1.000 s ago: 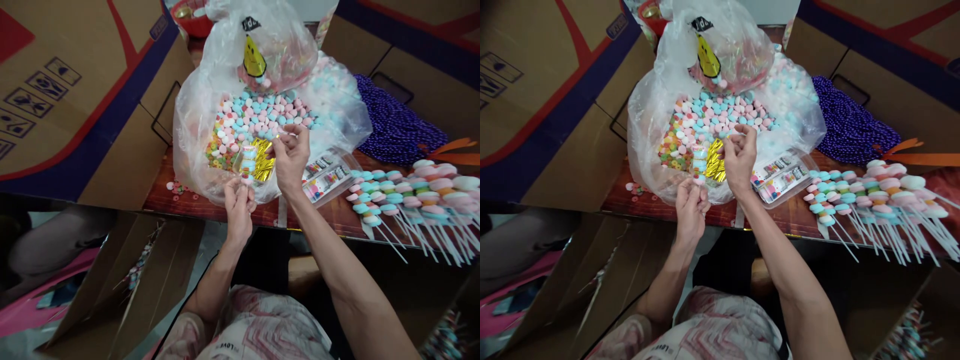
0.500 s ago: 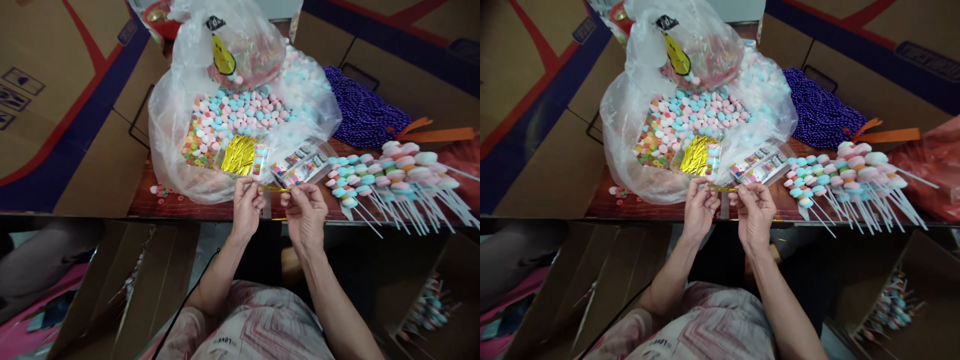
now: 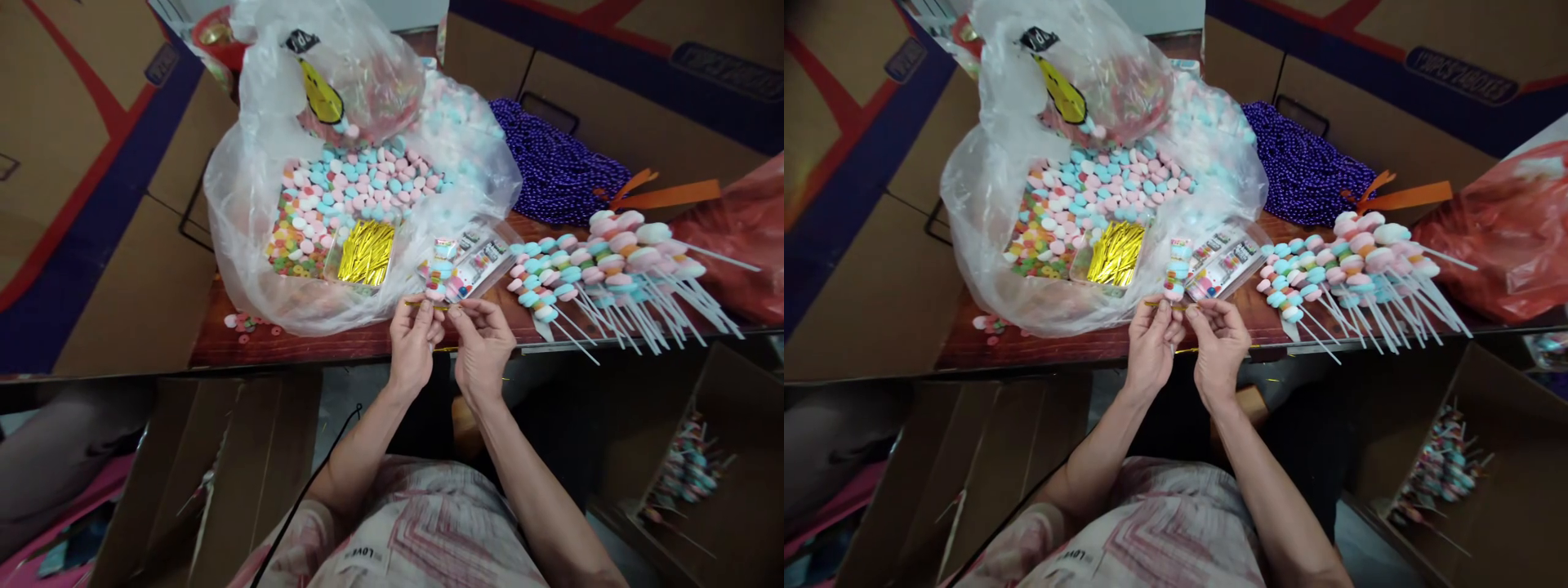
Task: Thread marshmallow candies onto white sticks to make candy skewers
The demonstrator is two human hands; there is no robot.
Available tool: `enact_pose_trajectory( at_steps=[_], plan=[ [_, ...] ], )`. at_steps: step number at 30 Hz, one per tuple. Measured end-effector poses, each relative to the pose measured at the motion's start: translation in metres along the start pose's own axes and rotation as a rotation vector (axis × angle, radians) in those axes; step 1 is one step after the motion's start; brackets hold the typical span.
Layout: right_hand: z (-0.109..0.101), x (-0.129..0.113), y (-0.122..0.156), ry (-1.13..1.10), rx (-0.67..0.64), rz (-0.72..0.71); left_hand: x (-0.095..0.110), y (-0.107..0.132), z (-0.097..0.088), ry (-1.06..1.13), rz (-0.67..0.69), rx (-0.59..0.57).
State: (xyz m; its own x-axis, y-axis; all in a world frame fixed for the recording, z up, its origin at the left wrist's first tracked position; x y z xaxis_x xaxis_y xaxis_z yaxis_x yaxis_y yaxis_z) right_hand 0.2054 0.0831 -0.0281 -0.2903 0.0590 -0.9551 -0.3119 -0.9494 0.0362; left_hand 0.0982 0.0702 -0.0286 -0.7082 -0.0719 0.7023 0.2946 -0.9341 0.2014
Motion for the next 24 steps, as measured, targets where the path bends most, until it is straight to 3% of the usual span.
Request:
enact_pose_trajectory(
  at_steps=[8, 17, 24],
  plan=[
    [0.004, -0.001, -0.002, 0.044, -0.068, 0.04, 0.006, -0.007, -0.014, -0.024, 0.028, 0.041],
    [0.019, -0.015, -0.002, 0.247, -0.179, -0.133, 0.022, -0.012, -0.024, 0.018, 0.093, 0.085],
    [0.03, -0.013, -0.002, 0.367, -0.321, -0.106, 0.027, -0.015, -0.033, -0.027, 0.178, 0.091]
  ],
)
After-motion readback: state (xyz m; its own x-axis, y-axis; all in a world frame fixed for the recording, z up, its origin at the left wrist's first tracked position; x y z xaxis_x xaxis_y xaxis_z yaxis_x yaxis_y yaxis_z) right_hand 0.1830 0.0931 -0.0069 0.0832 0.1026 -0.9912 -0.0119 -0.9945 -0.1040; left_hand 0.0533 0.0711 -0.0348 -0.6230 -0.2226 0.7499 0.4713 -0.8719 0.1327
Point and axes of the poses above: each hand's wrist, its own y-axis away from the middle knuckle, its own z-axis out of the palm, x = y × z, the point moved 6 cm from there along -y, towards the middle knuckle
